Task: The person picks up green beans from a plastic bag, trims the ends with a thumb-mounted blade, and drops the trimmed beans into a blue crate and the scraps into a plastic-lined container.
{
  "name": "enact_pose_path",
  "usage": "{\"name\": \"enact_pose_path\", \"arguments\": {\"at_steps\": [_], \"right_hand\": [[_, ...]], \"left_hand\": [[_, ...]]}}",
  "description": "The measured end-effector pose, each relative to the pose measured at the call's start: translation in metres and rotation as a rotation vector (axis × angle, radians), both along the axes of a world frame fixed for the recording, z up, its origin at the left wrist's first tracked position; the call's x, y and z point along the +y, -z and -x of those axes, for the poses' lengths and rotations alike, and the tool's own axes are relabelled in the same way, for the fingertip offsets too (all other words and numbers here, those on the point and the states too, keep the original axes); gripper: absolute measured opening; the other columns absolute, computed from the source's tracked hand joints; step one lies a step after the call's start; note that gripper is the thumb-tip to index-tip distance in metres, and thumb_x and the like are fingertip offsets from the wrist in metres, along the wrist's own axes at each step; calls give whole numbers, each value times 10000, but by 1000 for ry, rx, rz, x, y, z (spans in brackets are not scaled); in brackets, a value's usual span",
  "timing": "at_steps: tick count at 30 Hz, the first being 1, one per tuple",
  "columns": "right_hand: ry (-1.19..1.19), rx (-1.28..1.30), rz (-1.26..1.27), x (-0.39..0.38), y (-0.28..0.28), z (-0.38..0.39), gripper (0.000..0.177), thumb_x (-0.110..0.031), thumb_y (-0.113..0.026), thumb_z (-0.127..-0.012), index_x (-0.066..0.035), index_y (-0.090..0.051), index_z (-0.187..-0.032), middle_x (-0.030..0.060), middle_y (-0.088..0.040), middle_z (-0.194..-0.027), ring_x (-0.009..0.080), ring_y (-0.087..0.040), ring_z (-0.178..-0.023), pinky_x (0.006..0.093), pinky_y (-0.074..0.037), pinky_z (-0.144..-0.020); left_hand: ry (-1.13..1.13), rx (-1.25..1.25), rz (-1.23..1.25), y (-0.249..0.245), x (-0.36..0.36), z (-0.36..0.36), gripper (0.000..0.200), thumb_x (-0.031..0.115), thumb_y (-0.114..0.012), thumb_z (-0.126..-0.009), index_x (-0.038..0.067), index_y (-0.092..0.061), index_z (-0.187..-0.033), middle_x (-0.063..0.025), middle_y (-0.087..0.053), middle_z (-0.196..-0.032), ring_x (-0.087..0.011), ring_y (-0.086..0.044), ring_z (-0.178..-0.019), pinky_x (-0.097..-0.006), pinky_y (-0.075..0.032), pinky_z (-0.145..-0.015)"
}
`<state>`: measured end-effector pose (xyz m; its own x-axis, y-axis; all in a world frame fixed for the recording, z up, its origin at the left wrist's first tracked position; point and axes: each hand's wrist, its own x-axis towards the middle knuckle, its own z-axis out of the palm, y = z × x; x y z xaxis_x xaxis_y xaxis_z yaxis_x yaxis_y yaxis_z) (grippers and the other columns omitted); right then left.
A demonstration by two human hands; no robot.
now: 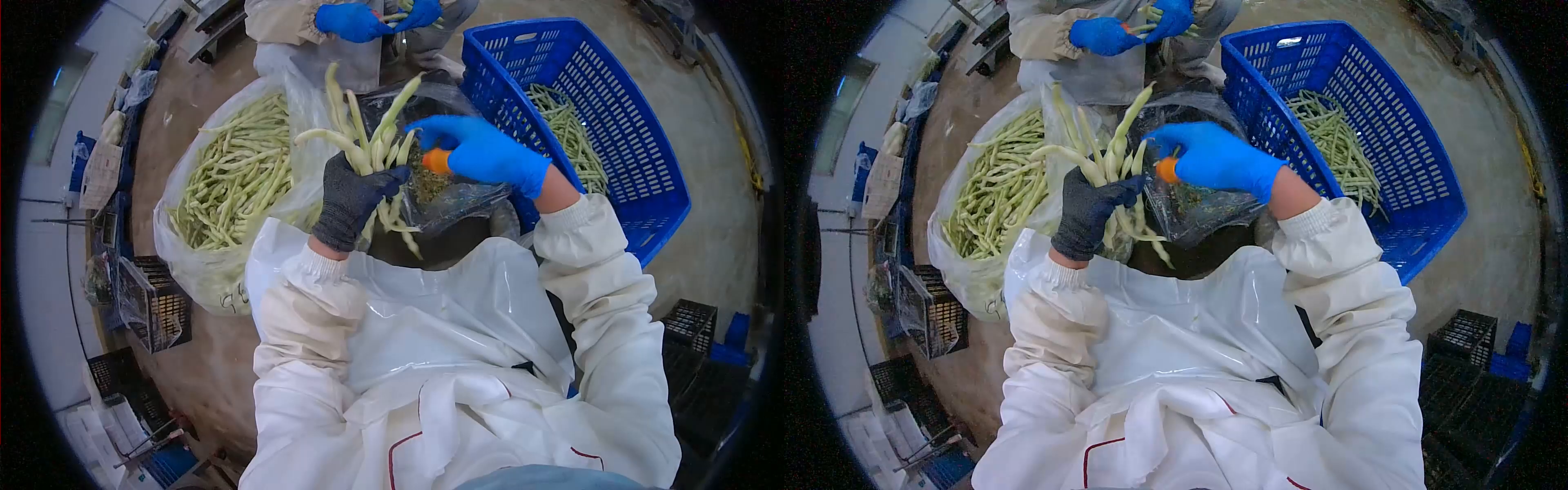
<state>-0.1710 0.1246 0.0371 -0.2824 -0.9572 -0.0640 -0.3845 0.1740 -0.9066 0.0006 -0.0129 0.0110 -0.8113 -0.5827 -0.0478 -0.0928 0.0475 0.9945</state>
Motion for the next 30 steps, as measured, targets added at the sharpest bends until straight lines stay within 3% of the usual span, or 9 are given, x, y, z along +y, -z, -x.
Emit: {"name": "enact_pose_path", "arguments": {"at_steps": [3,7,10,16,19,22,25,27,30], "right_hand": [[-46,12,199,-1,4,13,309,-107,-626,-816,-74,-643,-1123,151,-660,-1010,264,-629,-899,336,-492,-797],[-141,527,192,3,7,15,239,-146,-606,-810,-93,-666,-1035,139,-649,-960,324,-622,-855,406,-503,-770],[-172,784,76,2,3,5,267,-29,-596,-728,-51,-641,-991,139,-592,-925,351,-575,-856,402,-481,-763],[-164,751,166,4,-8,-2,198,-80,-633,-682,-44,-605,-875,121,-577,-895,338,-566,-836,421,-470,-735],[-172,923,207,-1,-2,-4,195,-61,-621,-674,-51,-601,-867,118,-579,-856,351,-562,-800,411,-468,-727],[136,573,412,-8,11,-14,139,-167,-617,-729,-57,-624,-813,152,-621,-783,360,-590,-733,429,-468,-663],[164,-164,303,-15,17,-8,168,-176,-612,-747,-29,-640,-824,187,-643,-809,380,-606,-749,437,-481,-684],[111,138,82,-9,16,5,180,-176,-604,-763,-22,-654,-843,202,-650,-845,381,-618,-782,447,-488,-703],[135,692,-183,3,44,39,150,-123,-593,-748,-38,-669,-846,194,-655,-826,369,-631,-777,423,-507,-719]], "left_hand": [[-16,-120,321,9,0,1,340,169,-804,-660,-33,-660,-894,-94,-680,-744,-175,-652,-650,-308,-512,-614],[8,-154,435,4,8,2,352,181,-793,-655,-8,-652,-917,-143,-684,-835,-248,-667,-756,-350,-511,-685],[13,-166,524,3,11,2,353,174,-784,-659,8,-649,-940,-142,-685,-848,-269,-667,-782,-369,-514,-710],[-24,-216,496,4,11,2,402,183,-777,-668,5,-626,-995,-144,-683,-859,-268,-670,-802,-364,-516,-719],[-28,-151,427,11,12,3,421,176,-782,-657,-6,-619,-999,-139,-685,-882,-256,-673,-785,-361,-517,-710],[-52,-12,279,10,21,3,385,121,-760,-672,-10,-615,-1003,-119,-680,-878,-234,-670,-739,-333,-523,-671],[-200,249,-131,2,20,6,302,62,-732,-691,-12,-630,-965,-87,-662,-846,-195,-653,-702,-296,-522,-632],[-244,384,-247,-7,-6,0,134,55,-667,-783,-38,-639,-876,-86,-644,-818,-159,-634,-707,-282,-523,-641],[-281,519,-350,-18,-53,-20,271,77,-606,-853,-1,-555,-1108,-76,-620,-916,-158,-611,-751,-315,-515,-716]]}}
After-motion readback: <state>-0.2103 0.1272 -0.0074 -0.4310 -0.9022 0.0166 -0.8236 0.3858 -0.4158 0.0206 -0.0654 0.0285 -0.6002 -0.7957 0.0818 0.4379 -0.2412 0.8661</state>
